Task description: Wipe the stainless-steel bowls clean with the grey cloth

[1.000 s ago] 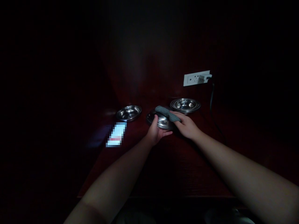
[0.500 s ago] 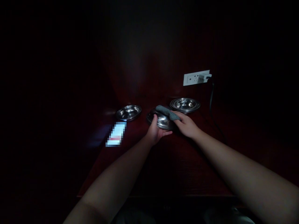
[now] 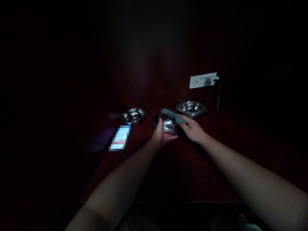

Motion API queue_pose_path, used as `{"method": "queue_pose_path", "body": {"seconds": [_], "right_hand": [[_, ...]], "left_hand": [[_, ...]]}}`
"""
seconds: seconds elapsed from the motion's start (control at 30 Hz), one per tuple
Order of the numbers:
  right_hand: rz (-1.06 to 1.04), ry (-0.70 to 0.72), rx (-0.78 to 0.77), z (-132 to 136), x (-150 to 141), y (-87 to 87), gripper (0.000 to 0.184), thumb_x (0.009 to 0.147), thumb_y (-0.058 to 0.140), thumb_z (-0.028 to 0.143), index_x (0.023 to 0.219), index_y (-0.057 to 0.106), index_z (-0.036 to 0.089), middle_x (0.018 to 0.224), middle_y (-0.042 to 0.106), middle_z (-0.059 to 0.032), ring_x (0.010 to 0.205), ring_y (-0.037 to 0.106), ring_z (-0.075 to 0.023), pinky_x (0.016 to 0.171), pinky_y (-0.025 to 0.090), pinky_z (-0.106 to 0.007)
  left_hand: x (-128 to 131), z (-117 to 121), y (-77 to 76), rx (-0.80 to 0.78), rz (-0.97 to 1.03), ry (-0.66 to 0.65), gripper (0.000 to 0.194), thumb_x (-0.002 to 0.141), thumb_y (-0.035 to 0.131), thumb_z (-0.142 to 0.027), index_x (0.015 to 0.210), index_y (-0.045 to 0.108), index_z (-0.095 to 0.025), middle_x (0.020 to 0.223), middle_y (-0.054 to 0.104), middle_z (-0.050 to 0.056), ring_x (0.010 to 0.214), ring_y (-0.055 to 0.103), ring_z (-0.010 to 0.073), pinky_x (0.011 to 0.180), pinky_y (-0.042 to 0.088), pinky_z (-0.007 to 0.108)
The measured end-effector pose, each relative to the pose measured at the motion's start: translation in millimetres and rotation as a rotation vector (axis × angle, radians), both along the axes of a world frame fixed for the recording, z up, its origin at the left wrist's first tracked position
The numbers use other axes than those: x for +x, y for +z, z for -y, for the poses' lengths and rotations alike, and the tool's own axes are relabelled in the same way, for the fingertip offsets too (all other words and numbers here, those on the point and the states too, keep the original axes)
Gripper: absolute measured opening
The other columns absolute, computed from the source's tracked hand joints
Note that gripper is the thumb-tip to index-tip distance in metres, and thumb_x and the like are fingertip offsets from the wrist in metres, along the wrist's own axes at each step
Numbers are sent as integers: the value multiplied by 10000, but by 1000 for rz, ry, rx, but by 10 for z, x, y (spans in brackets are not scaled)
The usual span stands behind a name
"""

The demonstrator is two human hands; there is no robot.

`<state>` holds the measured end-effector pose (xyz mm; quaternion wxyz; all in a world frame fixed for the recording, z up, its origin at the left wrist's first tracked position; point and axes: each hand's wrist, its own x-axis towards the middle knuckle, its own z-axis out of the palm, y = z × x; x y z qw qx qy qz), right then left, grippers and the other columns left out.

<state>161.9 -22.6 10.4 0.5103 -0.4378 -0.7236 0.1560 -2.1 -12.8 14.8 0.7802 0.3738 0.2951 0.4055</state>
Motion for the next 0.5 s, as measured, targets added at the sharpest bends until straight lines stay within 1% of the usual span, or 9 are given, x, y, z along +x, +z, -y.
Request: {"method": "queue_pose_path", "body": {"seconds": [0.17, 0.37, 0.5], "right_hand": [[-8, -16, -27, -30, 16, -32, 371, 884, 485, 386, 1190, 623, 228, 1287, 603, -64, 1213, 533, -256, 1083, 356, -466], [-15, -24, -27, -49, 23, -58, 370, 887, 483, 395, 1193, 617, 235, 1278, 608, -56, 1212, 533, -250, 1079, 360, -468], [-17, -14, -23, -48, 22, -66, 386, 897, 471, 409, 1206, 607, 225, 1289, 600, -65, 1219, 527, -245, 1086, 355, -461]], "left_hand": [[-7, -3, -9, -1, 0, -9, 688, 864, 250, -667, 1268, 529, -184, 1305, 569, 157, 1131, 583, 298, 870, 491, 449], [4, 14, 27, -13, -17, 16, 678, 878, 242, -644, 1275, 521, -170, 1298, 572, 165, 1112, 593, 302, 866, 490, 460], [8, 13, 20, -13, -20, 15, 671, 881, 258, -635, 1265, 528, -156, 1276, 586, 173, 1095, 602, 303, 851, 497, 451]]}}
